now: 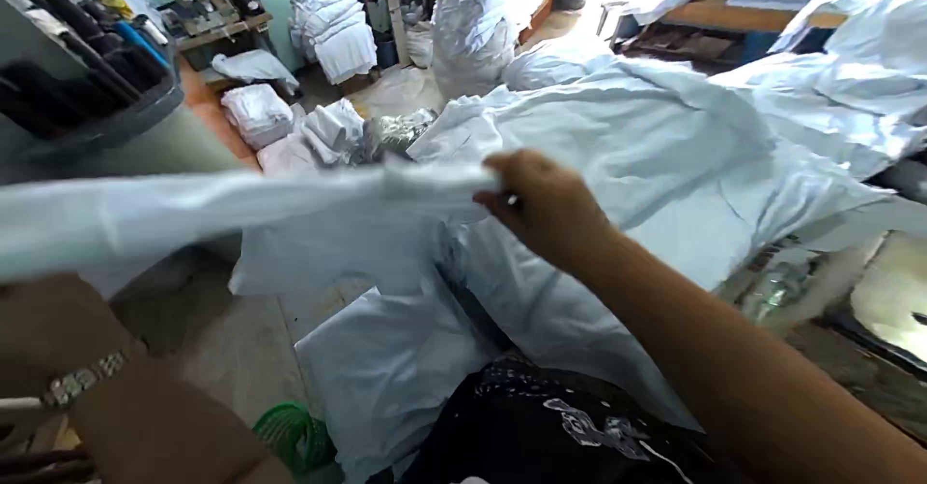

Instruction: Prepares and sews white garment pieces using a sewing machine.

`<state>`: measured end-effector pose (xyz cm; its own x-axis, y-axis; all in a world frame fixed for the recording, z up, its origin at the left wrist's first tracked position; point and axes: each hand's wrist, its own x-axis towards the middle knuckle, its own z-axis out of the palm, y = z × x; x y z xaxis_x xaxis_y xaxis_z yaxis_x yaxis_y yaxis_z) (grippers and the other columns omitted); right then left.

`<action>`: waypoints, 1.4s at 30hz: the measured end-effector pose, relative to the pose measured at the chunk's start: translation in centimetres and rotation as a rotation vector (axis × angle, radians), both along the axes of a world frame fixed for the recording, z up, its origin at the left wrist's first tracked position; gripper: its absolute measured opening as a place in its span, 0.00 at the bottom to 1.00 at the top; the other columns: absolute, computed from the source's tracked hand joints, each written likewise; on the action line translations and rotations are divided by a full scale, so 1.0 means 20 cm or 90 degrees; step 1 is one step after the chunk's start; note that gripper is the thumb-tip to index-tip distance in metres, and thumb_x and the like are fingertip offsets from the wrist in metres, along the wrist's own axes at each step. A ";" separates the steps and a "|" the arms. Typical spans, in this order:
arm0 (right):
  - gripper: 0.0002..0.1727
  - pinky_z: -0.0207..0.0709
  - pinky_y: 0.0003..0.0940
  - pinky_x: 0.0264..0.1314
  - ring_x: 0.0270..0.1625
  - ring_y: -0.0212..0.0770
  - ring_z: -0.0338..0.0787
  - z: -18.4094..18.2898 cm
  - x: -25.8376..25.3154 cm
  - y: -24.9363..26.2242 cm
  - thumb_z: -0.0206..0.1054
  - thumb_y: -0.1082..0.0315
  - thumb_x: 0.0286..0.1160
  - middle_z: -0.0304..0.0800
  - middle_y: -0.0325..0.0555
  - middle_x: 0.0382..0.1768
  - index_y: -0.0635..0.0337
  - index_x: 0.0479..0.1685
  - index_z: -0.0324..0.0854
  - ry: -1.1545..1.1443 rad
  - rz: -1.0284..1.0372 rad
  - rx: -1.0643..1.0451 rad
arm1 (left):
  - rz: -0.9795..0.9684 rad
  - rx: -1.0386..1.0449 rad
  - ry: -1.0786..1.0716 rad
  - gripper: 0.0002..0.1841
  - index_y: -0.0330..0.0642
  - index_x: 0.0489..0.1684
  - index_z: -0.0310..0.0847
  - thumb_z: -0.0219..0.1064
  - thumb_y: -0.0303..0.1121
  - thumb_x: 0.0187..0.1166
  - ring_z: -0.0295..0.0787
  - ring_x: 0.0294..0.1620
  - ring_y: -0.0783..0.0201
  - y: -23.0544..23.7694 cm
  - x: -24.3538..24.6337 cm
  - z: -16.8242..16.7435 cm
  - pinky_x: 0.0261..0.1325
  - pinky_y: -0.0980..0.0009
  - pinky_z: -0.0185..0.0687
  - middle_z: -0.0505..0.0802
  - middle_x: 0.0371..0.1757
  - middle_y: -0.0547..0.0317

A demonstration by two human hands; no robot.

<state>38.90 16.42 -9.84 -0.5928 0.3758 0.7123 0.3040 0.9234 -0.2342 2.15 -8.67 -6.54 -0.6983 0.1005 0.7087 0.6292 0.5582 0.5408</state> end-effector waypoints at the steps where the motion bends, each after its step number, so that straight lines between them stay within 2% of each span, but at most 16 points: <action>1: 0.13 0.87 0.50 0.37 0.37 0.52 0.91 -0.13 -0.01 -0.02 0.73 0.72 0.72 0.87 0.56 0.42 0.63 0.55 0.86 -0.062 0.018 -0.009 | -0.009 -0.009 -0.016 0.22 0.20 0.70 0.74 0.54 0.33 0.90 0.81 0.69 0.44 -0.11 -0.06 -0.13 0.76 0.53 0.72 0.84 0.66 0.29; 3: 0.09 0.87 0.52 0.34 0.37 0.54 0.91 -0.44 -0.04 -0.04 0.73 0.75 0.71 0.86 0.55 0.41 0.59 0.48 0.89 -0.180 0.044 -0.030 | 0.008 -0.250 -0.084 0.18 0.18 0.65 0.76 0.58 0.26 0.83 0.80 0.70 0.29 -0.30 -0.10 -0.37 0.75 0.38 0.72 0.83 0.65 0.19; 5: 0.10 0.87 0.59 0.38 0.43 0.63 0.92 -0.76 -0.03 -0.06 0.65 0.77 0.78 0.87 0.62 0.47 0.61 0.53 0.86 -0.332 0.060 -0.110 | 0.009 -0.582 -0.368 0.17 0.20 0.62 0.80 0.62 0.25 0.82 0.78 0.72 0.21 -0.38 -0.06 -0.63 0.74 0.27 0.67 0.83 0.65 0.15; 9: 0.17 0.82 0.69 0.53 0.59 0.73 0.87 -1.11 0.06 -0.10 0.55 0.78 0.83 0.80 0.70 0.66 0.62 0.66 0.79 -0.621 0.061 -0.304 | -0.119 -1.066 -0.671 0.22 0.27 0.60 0.86 0.67 0.41 0.82 0.83 0.73 0.37 -0.52 0.06 -1.55 0.75 0.37 0.72 0.89 0.66 0.32; 12: 0.15 0.80 0.71 0.59 0.62 0.71 0.86 -1.14 0.17 -0.18 0.59 0.73 0.83 0.85 0.68 0.62 0.62 0.63 0.82 -0.747 0.052 -0.408 | -0.151 -1.260 -0.688 0.24 0.31 0.64 0.85 0.69 0.43 0.79 0.81 0.75 0.41 -0.46 0.31 -1.87 0.76 0.39 0.72 0.87 0.70 0.36; 15: 0.14 0.76 0.74 0.63 0.65 0.70 0.86 -1.09 0.26 -0.22 0.61 0.66 0.85 0.89 0.67 0.57 0.64 0.60 0.85 -0.778 0.068 -0.506 | -0.229 -1.320 -0.555 0.21 0.27 0.59 0.86 0.67 0.38 0.80 0.81 0.74 0.38 -0.16 0.41 -1.79 0.75 0.37 0.72 0.87 0.69 0.35; 18: 0.18 0.76 0.69 0.62 0.59 0.67 0.89 -1.02 0.32 -0.25 0.60 0.58 0.89 0.90 0.66 0.50 0.65 0.56 0.85 -0.638 0.163 -0.567 | -0.361 -0.989 -0.440 0.21 0.29 0.65 0.83 0.64 0.37 0.83 0.83 0.71 0.33 0.29 0.46 -1.68 0.71 0.33 0.76 0.87 0.68 0.30; 21: 0.18 0.80 0.60 0.64 0.57 0.56 0.91 -0.87 0.49 -0.27 0.57 0.56 0.91 0.93 0.55 0.50 0.58 0.58 0.87 -0.426 0.144 -0.540 | -0.600 -0.705 -0.387 0.31 0.36 0.82 0.71 0.67 0.43 0.81 0.79 0.75 0.34 0.76 0.78 -1.89 0.76 0.39 0.75 0.79 0.77 0.30; 23: 0.17 0.84 0.52 0.60 0.53 0.48 0.93 -0.80 0.69 -0.30 0.57 0.57 0.90 0.94 0.49 0.47 0.55 0.54 0.89 -0.241 0.020 -0.466 | -0.762 -0.783 -0.342 0.29 0.32 0.73 0.80 0.68 0.45 0.81 0.80 0.75 0.36 0.88 1.19 -1.89 0.80 0.42 0.71 0.83 0.73 0.30; 26: 0.16 0.88 0.46 0.52 0.45 0.44 0.94 -0.77 1.05 -0.35 0.59 0.58 0.87 0.94 0.47 0.43 0.57 0.50 0.90 -0.060 -0.260 -0.366 | -0.815 -1.107 -0.336 0.27 0.30 0.70 0.81 0.61 0.47 0.87 0.78 0.77 0.38 0.87 1.64 -1.57 0.81 0.41 0.66 0.85 0.72 0.33; 29: 0.21 0.85 0.48 0.53 0.45 0.48 0.91 -0.82 1.28 -0.39 0.64 0.51 0.84 0.92 0.52 0.43 0.62 0.52 0.89 -0.020 -0.454 -0.461 | -0.895 -1.196 -0.231 0.25 0.31 0.70 0.81 0.63 0.45 0.86 0.78 0.78 0.38 0.90 1.67 -1.40 0.81 0.38 0.66 0.85 0.72 0.34; 31: 0.24 0.82 0.53 0.64 0.54 0.53 0.91 -0.86 1.29 -0.40 0.67 0.50 0.83 0.91 0.57 0.50 0.65 0.56 0.87 -0.041 -0.471 -0.600 | -0.975 -1.229 -0.108 0.23 0.31 0.66 0.84 0.63 0.43 0.85 0.80 0.75 0.35 0.90 1.64 -1.37 0.76 0.34 0.68 0.87 0.69 0.32; 34: 0.21 0.84 0.47 0.57 0.48 0.49 0.91 -0.90 1.29 -0.40 0.65 0.53 0.83 0.91 0.55 0.44 0.65 0.47 0.88 0.002 -0.423 -0.572 | -1.129 -1.287 -0.064 0.17 0.32 0.59 0.85 0.62 0.36 0.85 0.87 0.63 0.33 0.92 1.57 -1.31 0.66 0.30 0.76 0.91 0.57 0.31; 38: 0.19 0.79 0.30 0.43 0.37 0.33 0.83 -0.88 1.36 -0.41 0.68 0.51 0.82 0.86 0.44 0.35 0.61 0.40 0.88 0.119 -0.329 -0.497 | -1.504 -0.836 -0.249 0.13 0.37 0.57 0.88 0.61 0.34 0.88 0.94 0.49 0.63 1.07 1.54 -0.96 0.59 0.58 0.89 0.95 0.48 0.53; 40: 0.20 0.82 0.42 0.46 0.39 0.41 0.86 -0.88 1.36 -0.42 0.65 0.51 0.83 0.88 0.48 0.34 0.61 0.40 0.87 0.044 -0.331 -0.554 | -1.550 -0.530 -0.187 0.12 0.36 0.54 0.87 0.57 0.29 0.88 0.92 0.45 0.68 1.15 1.66 -0.82 0.53 0.67 0.91 0.94 0.47 0.55; 42: 0.22 0.84 0.52 0.49 0.42 0.50 0.90 -0.84 1.33 -0.44 0.62 0.52 0.86 0.89 0.53 0.36 0.64 0.39 0.86 -0.034 -0.312 -0.547 | -1.453 -0.411 0.047 0.16 0.44 0.58 0.90 0.54 0.26 0.86 0.91 0.45 0.64 1.25 1.84 -0.74 0.50 0.65 0.90 0.92 0.51 0.53</action>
<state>65.55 7.69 -26.68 -0.2568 0.9646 0.0599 0.6364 0.2154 -0.7407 38.87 16.31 -21.33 0.8129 0.5025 0.2944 0.2479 -0.7560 0.6059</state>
